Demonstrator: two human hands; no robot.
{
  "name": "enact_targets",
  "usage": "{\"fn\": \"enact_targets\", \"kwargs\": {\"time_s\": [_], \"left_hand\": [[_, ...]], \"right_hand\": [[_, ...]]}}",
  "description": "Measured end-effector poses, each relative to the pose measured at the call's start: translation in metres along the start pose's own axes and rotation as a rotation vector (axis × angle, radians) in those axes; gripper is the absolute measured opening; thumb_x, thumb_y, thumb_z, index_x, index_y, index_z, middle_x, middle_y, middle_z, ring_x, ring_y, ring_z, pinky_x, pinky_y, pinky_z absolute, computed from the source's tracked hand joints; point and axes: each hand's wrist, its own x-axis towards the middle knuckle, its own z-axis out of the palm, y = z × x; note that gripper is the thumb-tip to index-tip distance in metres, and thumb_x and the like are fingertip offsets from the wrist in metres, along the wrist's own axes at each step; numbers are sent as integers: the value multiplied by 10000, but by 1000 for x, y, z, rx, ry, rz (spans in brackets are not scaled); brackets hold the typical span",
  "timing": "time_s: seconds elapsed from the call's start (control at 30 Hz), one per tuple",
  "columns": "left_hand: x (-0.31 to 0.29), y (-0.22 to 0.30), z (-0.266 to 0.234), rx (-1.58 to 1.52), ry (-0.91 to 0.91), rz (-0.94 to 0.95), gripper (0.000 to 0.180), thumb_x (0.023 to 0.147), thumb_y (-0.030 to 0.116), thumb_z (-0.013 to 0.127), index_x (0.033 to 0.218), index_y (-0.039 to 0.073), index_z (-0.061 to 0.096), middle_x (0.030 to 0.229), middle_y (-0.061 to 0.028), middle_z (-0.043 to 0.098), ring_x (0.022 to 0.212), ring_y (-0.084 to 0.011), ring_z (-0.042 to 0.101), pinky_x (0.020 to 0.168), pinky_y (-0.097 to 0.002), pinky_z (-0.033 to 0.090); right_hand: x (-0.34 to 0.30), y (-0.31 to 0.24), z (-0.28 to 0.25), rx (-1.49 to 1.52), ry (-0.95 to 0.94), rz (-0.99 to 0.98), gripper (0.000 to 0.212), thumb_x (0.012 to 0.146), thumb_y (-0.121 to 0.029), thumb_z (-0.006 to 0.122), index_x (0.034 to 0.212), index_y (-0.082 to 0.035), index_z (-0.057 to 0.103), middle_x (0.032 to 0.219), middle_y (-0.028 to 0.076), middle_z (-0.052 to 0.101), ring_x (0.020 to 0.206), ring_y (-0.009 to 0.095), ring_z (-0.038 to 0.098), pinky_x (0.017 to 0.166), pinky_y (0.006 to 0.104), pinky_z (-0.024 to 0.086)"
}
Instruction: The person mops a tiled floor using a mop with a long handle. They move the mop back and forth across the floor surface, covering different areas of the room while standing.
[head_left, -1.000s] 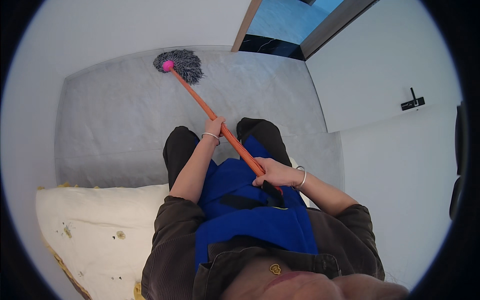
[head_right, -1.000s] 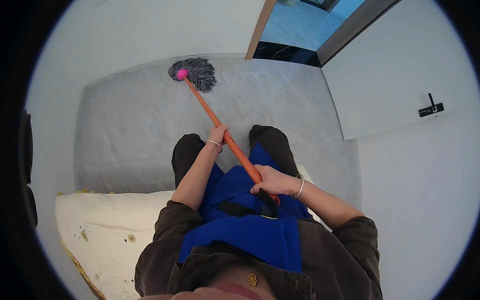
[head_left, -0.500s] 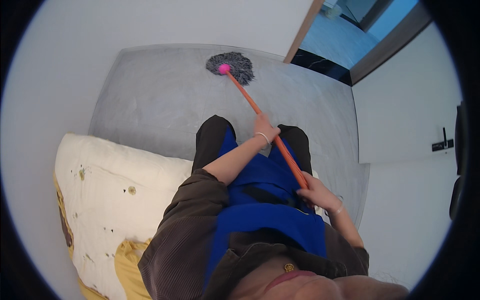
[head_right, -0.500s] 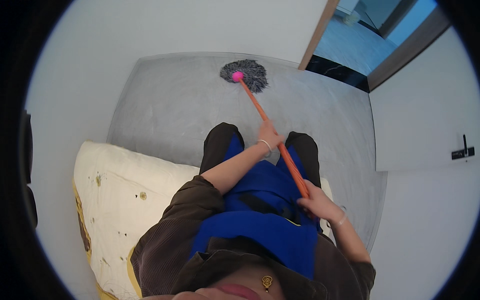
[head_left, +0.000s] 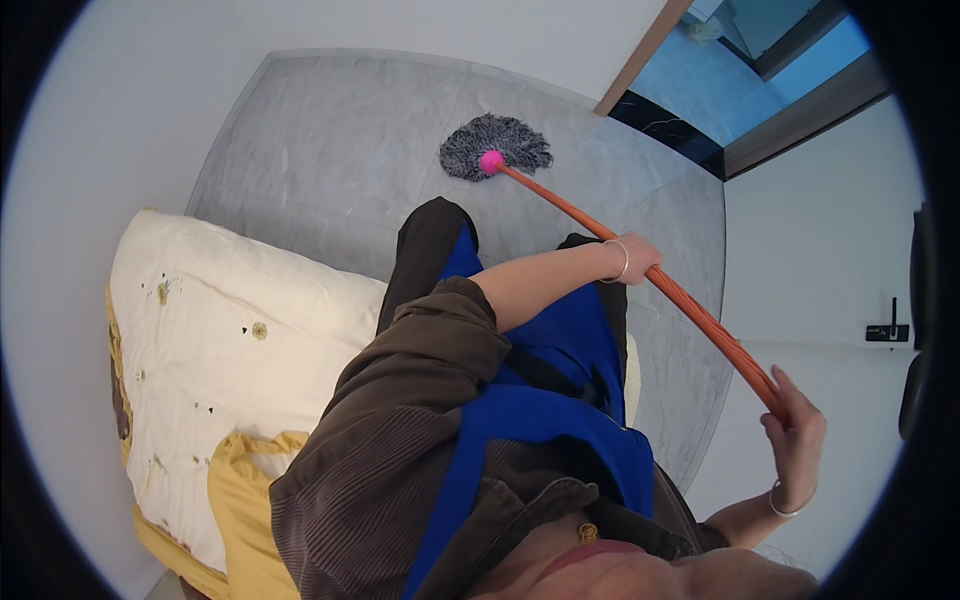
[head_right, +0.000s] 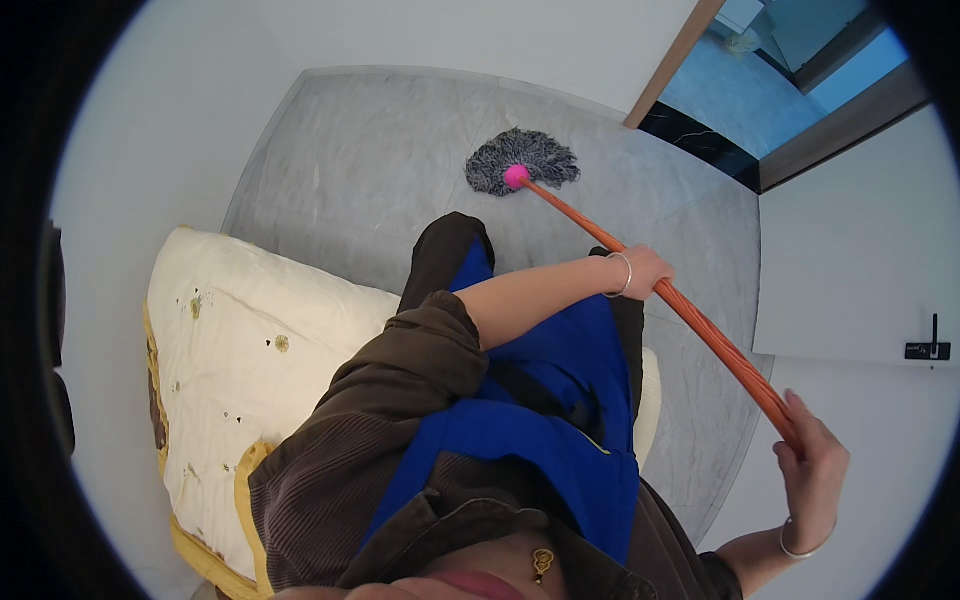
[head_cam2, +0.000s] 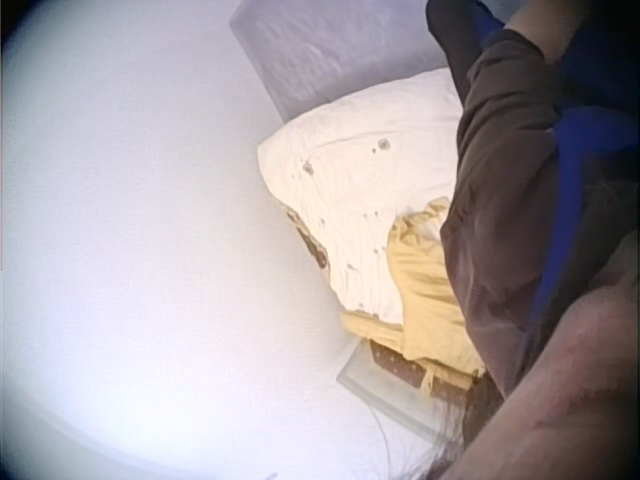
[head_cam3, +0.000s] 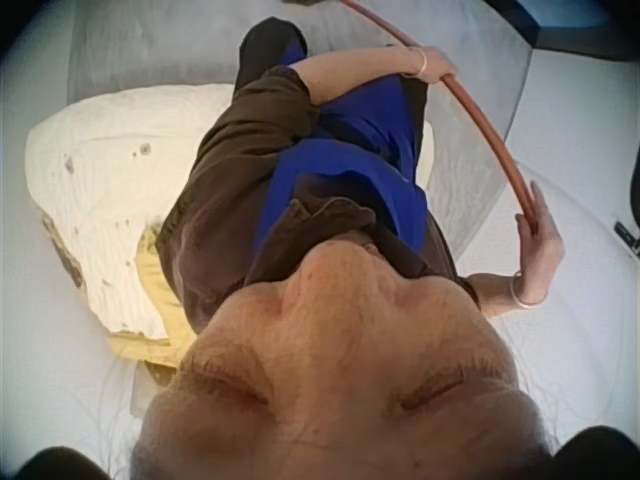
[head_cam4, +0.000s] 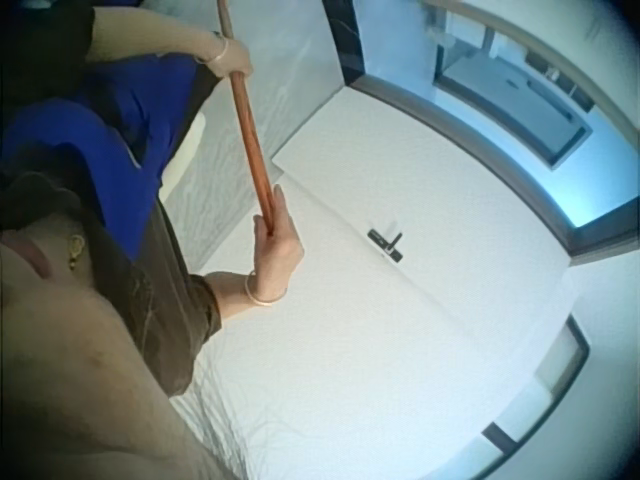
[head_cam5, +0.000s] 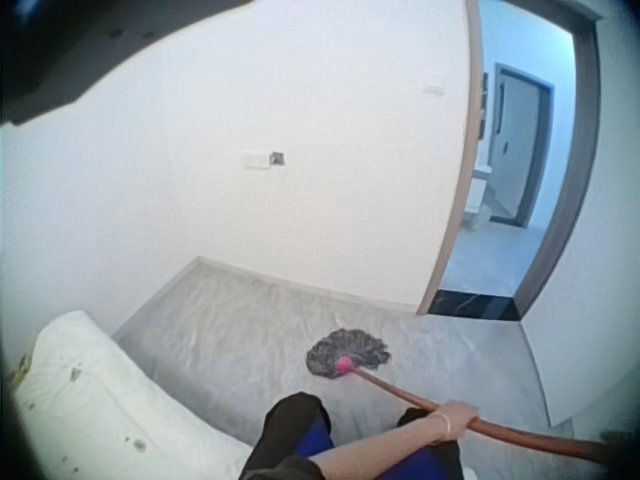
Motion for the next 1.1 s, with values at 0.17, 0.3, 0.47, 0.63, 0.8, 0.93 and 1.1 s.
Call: {"fn": "enact_targets", "kwargs": {"time_s": [0.17,0.3,0.47,0.63,0.8,0.93,1.1], "left_hand": [[-1,-13,-14,-75,198,-55,225,704,22,594,913,102,618,855,-145,653,861,-355,611,774,-445,477],[-4,-19,-12,-144,274,-47,194,706,8,561,876,89,606,854,-164,639,864,-382,594,760,-474,474],[-1,-20,-12,-193,193,24,120,708,-1,548,807,63,568,829,-167,624,853,-387,588,731,-486,457],[-11,-20,-15,-182,209,-17,130,696,2,560,807,68,548,799,-148,611,836,-377,588,729,-479,454],[-13,-21,-18,-198,252,36,204,699,-40,530,853,83,579,817,-124,631,851,-337,593,786,-428,434],[-21,-27,-32,-192,231,20,233,706,-45,525,882,90,595,813,-119,634,843,-326,600,794,-423,431],[-40,-40,-50,-206,305,7,235,705,-36,534,889,97,597,804,-112,634,832,-313,608,800,-416,428]], "right_hand": [[35,-7,-10,141,236,18,482,750,95,630,1217,-17,599,708,37,585,607,78,517,566,221,459],[50,-4,11,179,671,66,272,882,-36,587,1150,-24,632,704,22,604,599,47,492,545,195,407],[41,1,21,258,782,168,237,873,-20,575,1101,-8,639,736,27,626,622,59,527,564,192,425],[42,-5,28,385,843,287,242,919,-43,534,1138,-15,631,786,35,617,678,64,530,598,196,441],[47,-10,29,409,972,320,228,944,-130,554,1123,-25,648,803,30,616,684,70,514,615,197,437],[47,-24,22,319,846,334,233,938,-150,565,1121,-35,652,793,32,615,674,73,510,611,200,431],[59,-60,17,254,825,272,242,931,-157,574,1122,-30,650,791,39,618,678,85,519,611,210,432]]}}
